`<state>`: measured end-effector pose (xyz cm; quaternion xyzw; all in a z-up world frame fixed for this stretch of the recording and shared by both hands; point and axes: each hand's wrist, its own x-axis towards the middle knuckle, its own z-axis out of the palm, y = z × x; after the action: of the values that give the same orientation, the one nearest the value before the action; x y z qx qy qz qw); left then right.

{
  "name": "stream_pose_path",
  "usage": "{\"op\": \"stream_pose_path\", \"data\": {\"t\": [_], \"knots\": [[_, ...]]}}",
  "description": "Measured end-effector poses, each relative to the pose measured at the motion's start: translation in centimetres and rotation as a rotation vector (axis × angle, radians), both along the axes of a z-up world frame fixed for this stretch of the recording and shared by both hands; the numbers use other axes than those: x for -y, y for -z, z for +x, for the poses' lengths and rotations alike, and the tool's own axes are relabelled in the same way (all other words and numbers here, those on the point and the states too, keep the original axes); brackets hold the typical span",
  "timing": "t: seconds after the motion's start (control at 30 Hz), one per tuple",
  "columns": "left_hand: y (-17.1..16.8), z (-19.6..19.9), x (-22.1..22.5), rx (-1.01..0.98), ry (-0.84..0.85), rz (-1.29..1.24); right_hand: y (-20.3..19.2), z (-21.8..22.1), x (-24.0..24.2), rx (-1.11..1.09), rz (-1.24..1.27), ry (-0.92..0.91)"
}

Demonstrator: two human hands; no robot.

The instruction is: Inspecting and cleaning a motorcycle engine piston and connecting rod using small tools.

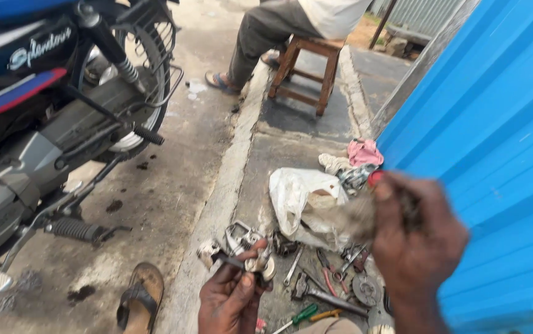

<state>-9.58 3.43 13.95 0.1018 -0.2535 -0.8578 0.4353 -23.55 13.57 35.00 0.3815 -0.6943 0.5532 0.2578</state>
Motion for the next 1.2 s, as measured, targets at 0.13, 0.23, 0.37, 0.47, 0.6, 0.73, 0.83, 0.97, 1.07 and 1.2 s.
{"op": "stream_pose_path", "data": {"t": [0.13,0.23,0.37,0.47,0.6,0.73,0.83,0.97,1.07,1.2], "knots": [[-1.9,1.3,-1.1,-0.011,-0.01,0.054,9.1,3.8,-1.3,0.449,-0.195,-0.304],[-1.6,2.4,-1.8,0.004,-0.02,0.013,11.7,7.2,-1.4,0.766,-0.295,-0.202],[0.7,3.3,-2.6,0.174,-0.06,-0.168,13.2,9.5,0.0,0.024,-0.029,-0.376],[4.3,4.0,-2.6,0.276,-0.111,-0.339,13.2,9.5,-0.1,-0.276,0.519,-0.35],[8.5,3.9,-3.0,0.33,-0.146,-0.395,13.7,9.9,-0.4,-0.199,0.768,-0.466],[7.9,3.2,-2.5,0.493,-0.148,-0.476,16.3,9.9,-0.1,-0.125,0.739,-0.366],[9.1,2.7,-2.7,0.513,-0.22,-0.559,19.0,8.7,-1.4,0.133,0.609,-0.212],[9.3,2.8,-2.7,0.465,-0.162,-0.462,19.6,8.2,-1.8,0.337,0.488,-0.086],[9.5,2.6,-2.6,0.478,-0.096,-0.441,20.3,8.6,-0.9,0.042,0.592,-0.108],[12.7,1.9,-3.2,0.481,-0.198,-0.501,25.5,7.3,-1.4,-0.006,0.803,-0.187]]}}
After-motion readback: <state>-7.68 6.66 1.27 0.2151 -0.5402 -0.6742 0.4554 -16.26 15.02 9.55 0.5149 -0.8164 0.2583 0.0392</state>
